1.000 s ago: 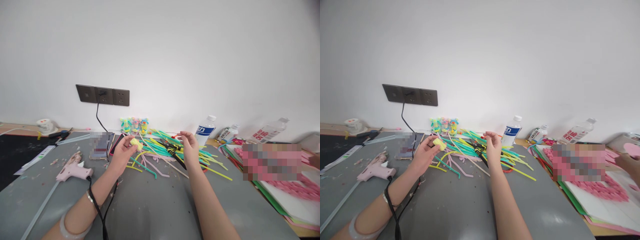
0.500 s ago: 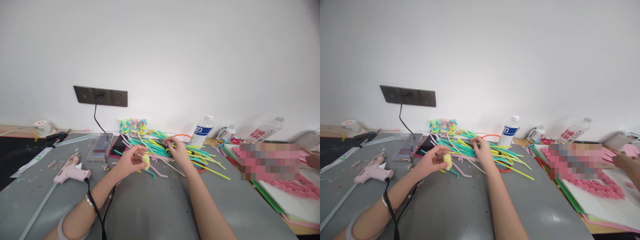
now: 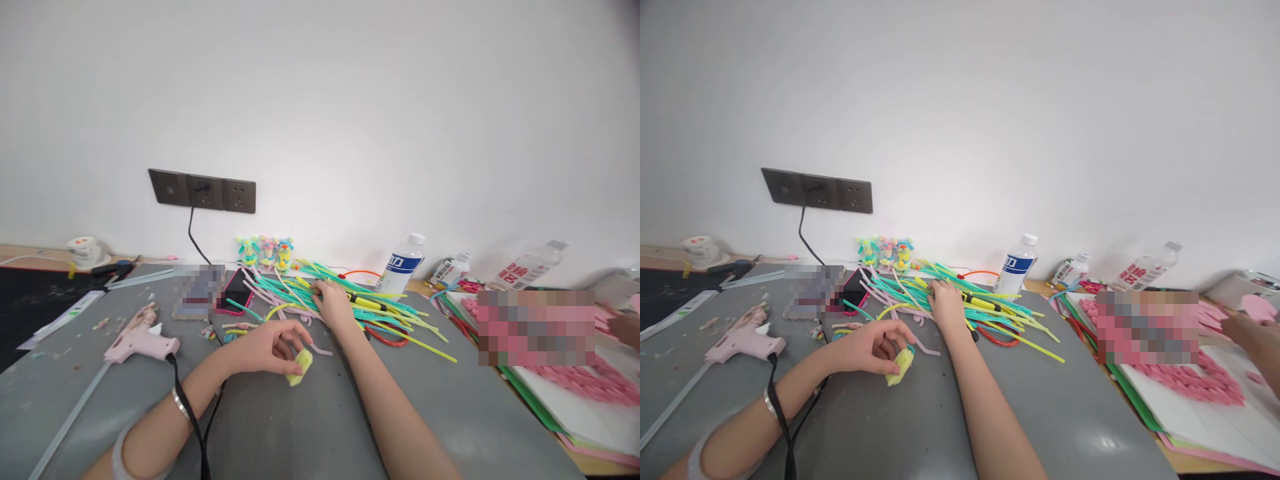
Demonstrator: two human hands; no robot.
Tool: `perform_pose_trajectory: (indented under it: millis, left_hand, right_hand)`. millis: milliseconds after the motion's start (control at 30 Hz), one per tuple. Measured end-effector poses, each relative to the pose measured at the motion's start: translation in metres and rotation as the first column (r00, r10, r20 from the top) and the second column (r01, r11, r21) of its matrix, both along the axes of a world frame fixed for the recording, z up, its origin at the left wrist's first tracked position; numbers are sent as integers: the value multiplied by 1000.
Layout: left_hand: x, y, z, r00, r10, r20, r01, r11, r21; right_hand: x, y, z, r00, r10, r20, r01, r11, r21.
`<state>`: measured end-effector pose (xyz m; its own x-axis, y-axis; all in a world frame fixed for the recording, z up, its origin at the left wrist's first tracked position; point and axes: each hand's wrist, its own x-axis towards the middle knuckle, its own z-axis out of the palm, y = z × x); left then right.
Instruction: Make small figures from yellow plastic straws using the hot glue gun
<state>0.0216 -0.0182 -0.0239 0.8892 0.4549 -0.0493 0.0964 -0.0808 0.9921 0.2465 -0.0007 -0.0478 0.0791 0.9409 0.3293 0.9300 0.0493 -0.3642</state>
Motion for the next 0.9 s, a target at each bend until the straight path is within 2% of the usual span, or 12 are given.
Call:
perform_pose_trajectory:
  millis: [133, 200, 367, 533, 733, 900]
  left_hand:
    - [1, -1, 1, 999, 34, 31, -35, 999, 30]
    - [1, 0, 2, 991, 108, 84, -116, 989, 97]
    - [1, 4, 4, 926, 297, 232, -355, 892, 278]
    - [3, 7, 5, 858, 381, 344, -490, 809, 326]
    - [1, 6, 9, 824, 421, 380, -550, 756, 355]
    - [-1, 5, 10, 816, 429, 387, -565, 734, 378]
  right_hand:
    - [3, 4, -2, 999, 6, -39, -6, 1000, 14]
    - [5, 5, -4, 997, 10, -70, -8, 999, 31]
    - [8, 6, -6, 993, 28, -115, -21, 998, 62]
    - [5, 3, -4, 996, 33, -88, -28, 998, 61]
    - [3, 0, -2, 996, 43, -73, -39, 998, 46]
    - [2, 0, 0, 994, 44, -101, -40, 998, 41]
